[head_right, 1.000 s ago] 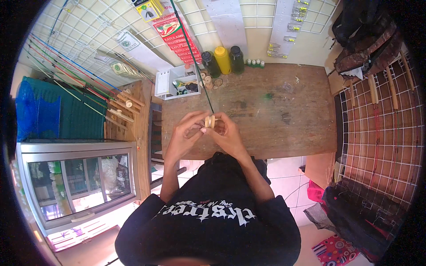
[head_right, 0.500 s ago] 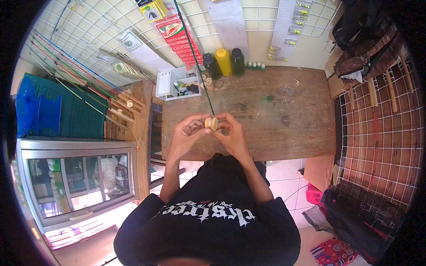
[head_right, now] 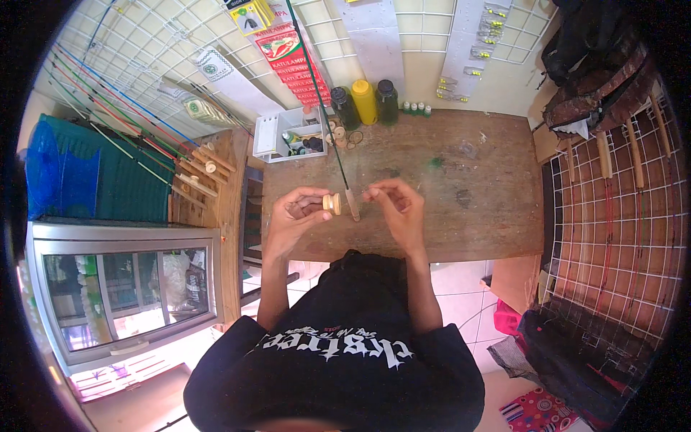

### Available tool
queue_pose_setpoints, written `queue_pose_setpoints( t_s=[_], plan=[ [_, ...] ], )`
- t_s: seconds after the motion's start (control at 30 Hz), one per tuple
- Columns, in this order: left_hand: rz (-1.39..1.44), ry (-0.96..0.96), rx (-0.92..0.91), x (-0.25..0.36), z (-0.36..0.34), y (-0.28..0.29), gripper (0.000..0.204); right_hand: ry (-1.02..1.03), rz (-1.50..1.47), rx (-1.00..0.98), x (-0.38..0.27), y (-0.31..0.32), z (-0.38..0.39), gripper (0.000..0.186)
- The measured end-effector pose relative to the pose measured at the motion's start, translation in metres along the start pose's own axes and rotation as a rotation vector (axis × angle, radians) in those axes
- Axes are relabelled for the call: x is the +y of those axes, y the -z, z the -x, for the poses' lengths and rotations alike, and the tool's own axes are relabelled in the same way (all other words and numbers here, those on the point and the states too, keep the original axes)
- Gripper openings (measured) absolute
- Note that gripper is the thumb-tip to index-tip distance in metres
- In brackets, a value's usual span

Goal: Replacing or repairing a cork handle and line guides on a fishing rod.

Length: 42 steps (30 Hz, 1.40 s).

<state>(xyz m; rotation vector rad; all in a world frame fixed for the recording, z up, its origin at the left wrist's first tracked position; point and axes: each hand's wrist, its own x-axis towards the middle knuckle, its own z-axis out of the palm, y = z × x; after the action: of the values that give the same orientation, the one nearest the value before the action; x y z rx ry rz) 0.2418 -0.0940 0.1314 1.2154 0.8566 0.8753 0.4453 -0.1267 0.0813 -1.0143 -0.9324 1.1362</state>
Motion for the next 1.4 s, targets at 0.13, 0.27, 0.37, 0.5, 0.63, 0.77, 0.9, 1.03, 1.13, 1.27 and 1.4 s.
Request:
queue_pose_setpoints(
  t_s=[0.13,0.27,0.37,0.5,0.63,0.77,0.9,1.03,1.13,1.27,1.4],
  plan=[
    [0.0,-0.047,0.079,-0.004,-0.002,0.0,0.035,0.064,-0.004,0.106,-0.01,0.012,-0.002,0.007],
    [0.009,-0.068,0.198,-0.006,-0.004,0.0,0.034,0.077,0.048,0.118,-0.014,0.017,-0.003,0.006],
    [0.044,-0.091,0.273,-0.004,-0.005,0.0,0.031,0.11,0.166,-0.008,-0.008,0.024,-0.001,0.006],
    [0.145,-0.076,0.331,-0.003,-0.005,0.008,0.029,-0.003,0.193,-0.067,-0.007,0.027,-0.001,0.006],
    [0.114,-0.093,0.34,-0.004,-0.002,0.016,0.028,0.09,0.254,0.154,0.007,0.044,-0.01,0.007],
    [0.083,-0.109,0.379,-0.005,0.002,0.023,0.027,0.28,0.351,0.461,0.012,0.079,-0.027,0.01],
    [0.066,-0.13,0.439,0.001,0.004,0.025,0.027,0.307,0.534,0.752,0.014,0.143,-0.037,0.009],
    [0.082,-0.155,0.464,0.0,0.006,0.031,0.027,0.147,1.064,1.126,-0.006,0.172,-0.036,0.009],
    [0.051,-0.151,0.473,-0.002,0.006,0.032,0.026,-0.242,1.383,1.176,-0.036,0.144,-0.036,0.018],
    [0.044,-0.115,0.403,0.001,0.004,0.019,0.028,0.239,1.301,0.79,-0.004,0.152,-0.037,0.04],
    [0.037,-0.099,0.288,0.0,-0.002,0.005,0.033,0.369,0.811,0.327,-0.003,0.07,-0.04,0.043]
  ],
)
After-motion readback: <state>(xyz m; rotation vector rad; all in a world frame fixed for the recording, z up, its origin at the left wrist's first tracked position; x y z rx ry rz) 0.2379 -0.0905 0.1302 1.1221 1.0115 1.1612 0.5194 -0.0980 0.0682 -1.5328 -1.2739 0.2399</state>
